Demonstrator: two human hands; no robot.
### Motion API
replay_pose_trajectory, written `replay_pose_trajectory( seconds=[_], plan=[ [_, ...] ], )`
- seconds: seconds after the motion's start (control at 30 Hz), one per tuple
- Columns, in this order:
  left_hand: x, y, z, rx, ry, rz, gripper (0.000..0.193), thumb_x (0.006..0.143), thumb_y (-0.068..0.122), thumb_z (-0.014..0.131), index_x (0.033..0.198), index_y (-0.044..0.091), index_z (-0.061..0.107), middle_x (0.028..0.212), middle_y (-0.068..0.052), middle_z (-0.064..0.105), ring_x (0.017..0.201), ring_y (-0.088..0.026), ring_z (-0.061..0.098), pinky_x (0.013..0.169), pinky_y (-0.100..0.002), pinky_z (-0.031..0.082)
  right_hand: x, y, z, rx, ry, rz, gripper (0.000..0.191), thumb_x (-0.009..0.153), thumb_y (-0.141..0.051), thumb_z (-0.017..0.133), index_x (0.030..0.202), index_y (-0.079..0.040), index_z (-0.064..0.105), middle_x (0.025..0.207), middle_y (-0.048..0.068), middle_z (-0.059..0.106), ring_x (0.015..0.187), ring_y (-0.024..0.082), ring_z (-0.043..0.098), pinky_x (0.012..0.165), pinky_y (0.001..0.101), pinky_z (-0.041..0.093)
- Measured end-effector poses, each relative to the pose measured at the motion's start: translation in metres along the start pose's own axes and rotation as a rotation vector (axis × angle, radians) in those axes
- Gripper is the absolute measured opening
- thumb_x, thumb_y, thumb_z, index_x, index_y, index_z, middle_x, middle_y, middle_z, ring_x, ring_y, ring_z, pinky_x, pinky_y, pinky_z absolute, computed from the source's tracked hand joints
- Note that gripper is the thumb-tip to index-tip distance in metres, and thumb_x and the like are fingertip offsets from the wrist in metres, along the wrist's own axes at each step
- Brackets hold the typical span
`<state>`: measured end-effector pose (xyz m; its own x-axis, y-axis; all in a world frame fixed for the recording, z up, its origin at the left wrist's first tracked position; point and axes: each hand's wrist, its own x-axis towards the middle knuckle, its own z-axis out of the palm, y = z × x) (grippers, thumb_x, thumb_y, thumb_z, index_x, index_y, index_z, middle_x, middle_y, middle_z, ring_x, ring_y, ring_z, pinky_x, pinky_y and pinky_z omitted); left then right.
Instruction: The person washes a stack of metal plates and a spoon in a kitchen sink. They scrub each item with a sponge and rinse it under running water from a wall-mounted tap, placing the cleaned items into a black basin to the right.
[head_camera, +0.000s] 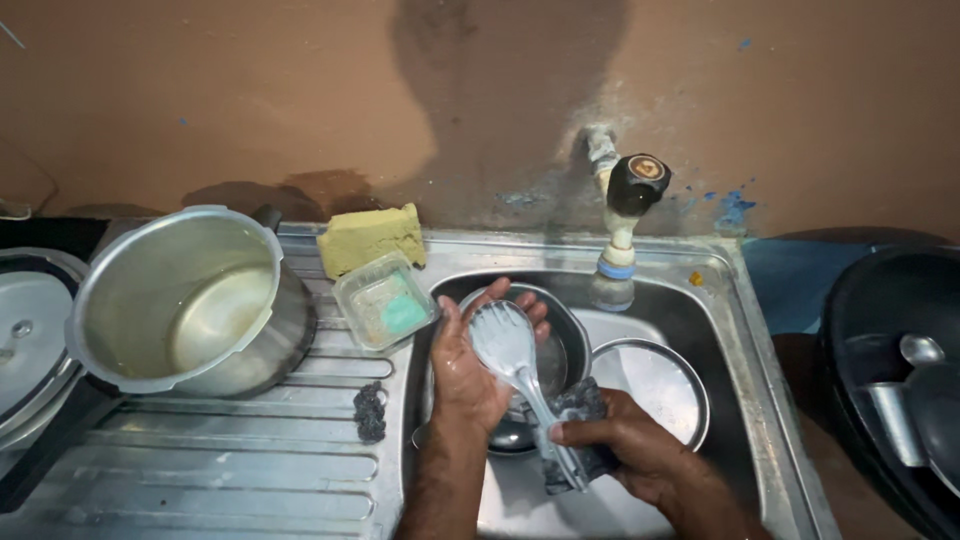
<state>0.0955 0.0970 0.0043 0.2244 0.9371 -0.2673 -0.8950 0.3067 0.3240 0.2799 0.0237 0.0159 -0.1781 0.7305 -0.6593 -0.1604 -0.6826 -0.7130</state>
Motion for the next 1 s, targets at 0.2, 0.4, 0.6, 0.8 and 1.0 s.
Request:
replay_pose_trajectory(
  seconds=[0.2, 0.4, 0.6, 0.8, 1.0],
  plan=[
    [0.007, 0.002, -0.026, 0.125, -0.069, 0.120, 0.059, 0.112, 0.051, 0.040, 0.127, 0.001, 0.067, 0.099, -0.012, 0.064, 0.090, -0.026, 0.065, 0.077, -0.039, 0.054, -0.019, -0.016, 0.016, -0.088, 0.203, -0.274, 0.042, 0.079, 0.001, 0.067, 0.121, 0.001, 0.069, 0.099, 0.015, 0.077, 0.084, 0.022, 0.072, 0.076, 0.0338, 0.059],
    [0.000, -0.010, -0.010, 0.168, 0.089, -0.034, 0.063, 0.107, 0.048, 0.035, 0.139, 0.001, 0.060, 0.122, -0.012, 0.071, 0.114, -0.024, 0.065, 0.102, -0.040, 0.051, -0.018, -0.040, 0.079, -1.044, 0.358, -1.268, 0.053, 0.071, 0.007, 0.066, 0.123, -0.001, 0.067, 0.127, 0.020, 0.071, 0.121, 0.037, 0.064, 0.104, 0.0440, 0.050],
    [-0.011, 0.006, -0.003, 0.105, 0.246, 0.027, 0.065, 0.104, 0.051, 0.026, 0.142, 0.007, 0.056, 0.130, -0.013, 0.068, 0.120, -0.030, 0.062, 0.105, -0.047, 0.048, -0.021, -0.014, 0.093, -1.016, 0.164, -1.139, 0.058, 0.072, 0.013, 0.065, 0.128, -0.002, 0.065, 0.131, 0.020, 0.068, 0.126, 0.040, 0.062, 0.105, 0.0453, 0.049],
    [-0.016, -0.011, -0.012, 0.113, 0.038, 0.072, 0.074, 0.105, 0.057, 0.026, 0.141, -0.001, 0.056, 0.134, -0.020, 0.065, 0.124, -0.032, 0.063, 0.109, -0.046, 0.047, -0.010, -0.007, 0.082, -1.061, 0.191, -1.137, 0.066, 0.066, 0.016, 0.061, 0.130, -0.001, 0.064, 0.135, 0.021, 0.065, 0.130, 0.040, 0.059, 0.108, 0.0457, 0.047],
    [-0.008, -0.013, -0.017, 0.085, 0.185, 0.060, 0.075, 0.100, 0.058, 0.028, 0.132, 0.001, 0.062, 0.118, -0.015, 0.071, 0.107, -0.027, 0.068, 0.098, -0.042, 0.052, -0.021, -0.014, 0.082, -0.934, 0.085, -0.958, 0.061, 0.076, 0.017, 0.059, 0.134, -0.002, 0.063, 0.140, 0.020, 0.063, 0.136, 0.035, 0.055, 0.112, 0.0423, 0.043]
  ],
)
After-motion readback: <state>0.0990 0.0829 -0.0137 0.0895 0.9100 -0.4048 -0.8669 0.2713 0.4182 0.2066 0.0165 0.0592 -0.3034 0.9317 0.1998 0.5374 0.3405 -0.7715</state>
